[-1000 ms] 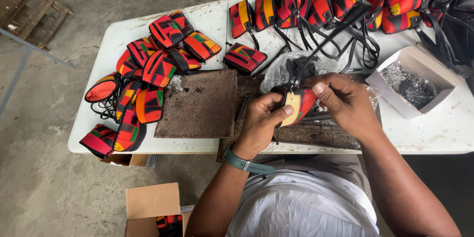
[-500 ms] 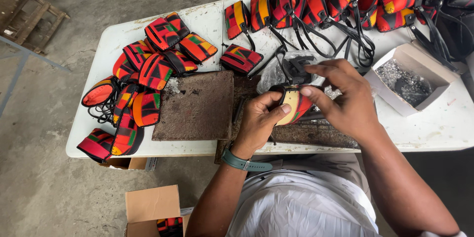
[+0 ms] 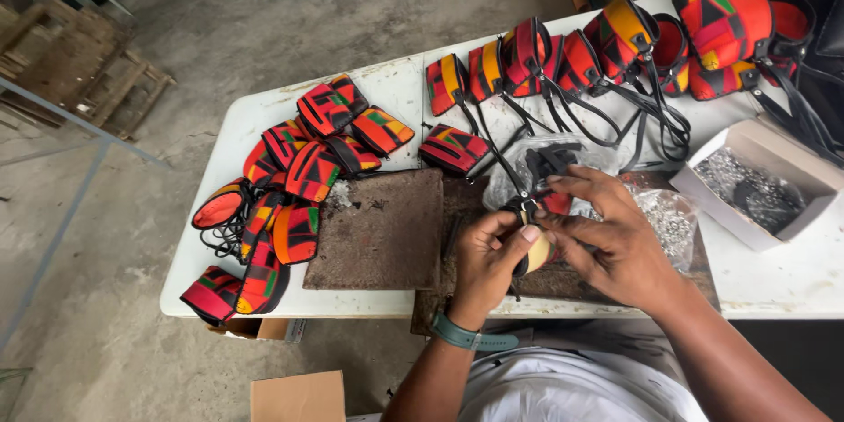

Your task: The person assembles small colorful fabric coin purses at a workbench. They turn a purse right-side out, attach a wrist strap and metal hardware to it, hammer a fastener into a purse, thread and fit straps onto other purses, and place finished purses into a cardboard box.

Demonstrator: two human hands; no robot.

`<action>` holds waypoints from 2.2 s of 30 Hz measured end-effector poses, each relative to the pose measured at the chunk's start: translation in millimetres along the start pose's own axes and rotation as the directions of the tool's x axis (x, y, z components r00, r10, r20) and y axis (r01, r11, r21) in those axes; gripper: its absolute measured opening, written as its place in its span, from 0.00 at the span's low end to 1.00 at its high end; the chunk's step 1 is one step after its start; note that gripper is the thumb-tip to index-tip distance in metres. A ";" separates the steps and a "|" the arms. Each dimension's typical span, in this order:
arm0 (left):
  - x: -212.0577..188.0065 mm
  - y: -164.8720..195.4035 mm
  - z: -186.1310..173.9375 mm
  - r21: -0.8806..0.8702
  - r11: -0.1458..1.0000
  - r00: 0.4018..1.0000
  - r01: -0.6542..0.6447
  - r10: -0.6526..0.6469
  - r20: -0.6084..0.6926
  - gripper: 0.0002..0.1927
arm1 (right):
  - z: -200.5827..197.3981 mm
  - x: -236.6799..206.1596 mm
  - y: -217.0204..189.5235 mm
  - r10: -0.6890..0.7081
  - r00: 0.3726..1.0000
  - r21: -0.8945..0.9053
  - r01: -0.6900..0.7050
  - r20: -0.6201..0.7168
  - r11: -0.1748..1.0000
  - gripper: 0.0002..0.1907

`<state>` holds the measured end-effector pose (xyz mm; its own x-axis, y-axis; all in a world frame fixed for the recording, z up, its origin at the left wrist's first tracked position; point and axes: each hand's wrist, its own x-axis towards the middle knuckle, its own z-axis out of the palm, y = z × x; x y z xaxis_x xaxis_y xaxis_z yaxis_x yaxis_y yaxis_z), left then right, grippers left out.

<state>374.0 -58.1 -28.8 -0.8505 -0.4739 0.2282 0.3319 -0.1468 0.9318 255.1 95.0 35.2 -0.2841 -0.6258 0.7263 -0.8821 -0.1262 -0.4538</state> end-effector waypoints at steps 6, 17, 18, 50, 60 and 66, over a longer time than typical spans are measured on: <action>3.2 -1.0 -5.5 0.146 0.988 0.999 0.041 -0.042 0.004 0.09 | 14.6 -5.3 11.3 0.186 0.982 0.188 -0.178 -0.026 0.966 0.10; -6.4 -45.0 0.9 0.253 0.951 0.975 0.179 -0.136 -0.177 0.11 | 11.1 -27.9 15.5 0.076 0.995 0.069 -0.072 -0.059 0.995 0.14; -5.5 -52.0 1.4 0.153 0.982 0.987 0.107 -0.087 -0.135 0.11 | 6.4 -33.1 18.0 0.076 0.996 0.085 -0.072 -0.044 0.994 0.13; -18.1 -53.2 -5.3 0.078 0.997 0.983 -0.029 0.043 -0.177 0.09 | -118.9 -126.8 213.5 0.713 0.700 -0.700 -0.491 0.038 0.519 0.10; -20.4 -59.4 16.9 0.101 0.992 0.988 -0.072 0.085 -0.126 0.05 | -70.7 -94.9 32.9 0.392 0.920 0.250 -0.385 0.023 0.888 0.02; -35.5 -41.0 16.9 0.153 0.986 0.990 -0.062 0.079 -0.112 0.06 | -6.8 -57.4 -26.2 0.201 0.980 0.100 -0.199 -0.011 0.975 0.09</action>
<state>383.7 -20.6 -70.3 -0.7702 -0.5787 0.2683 0.3171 0.0176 0.9482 292.0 139.4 8.9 -0.4598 -0.6298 0.6261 -0.7658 -0.0758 -0.6386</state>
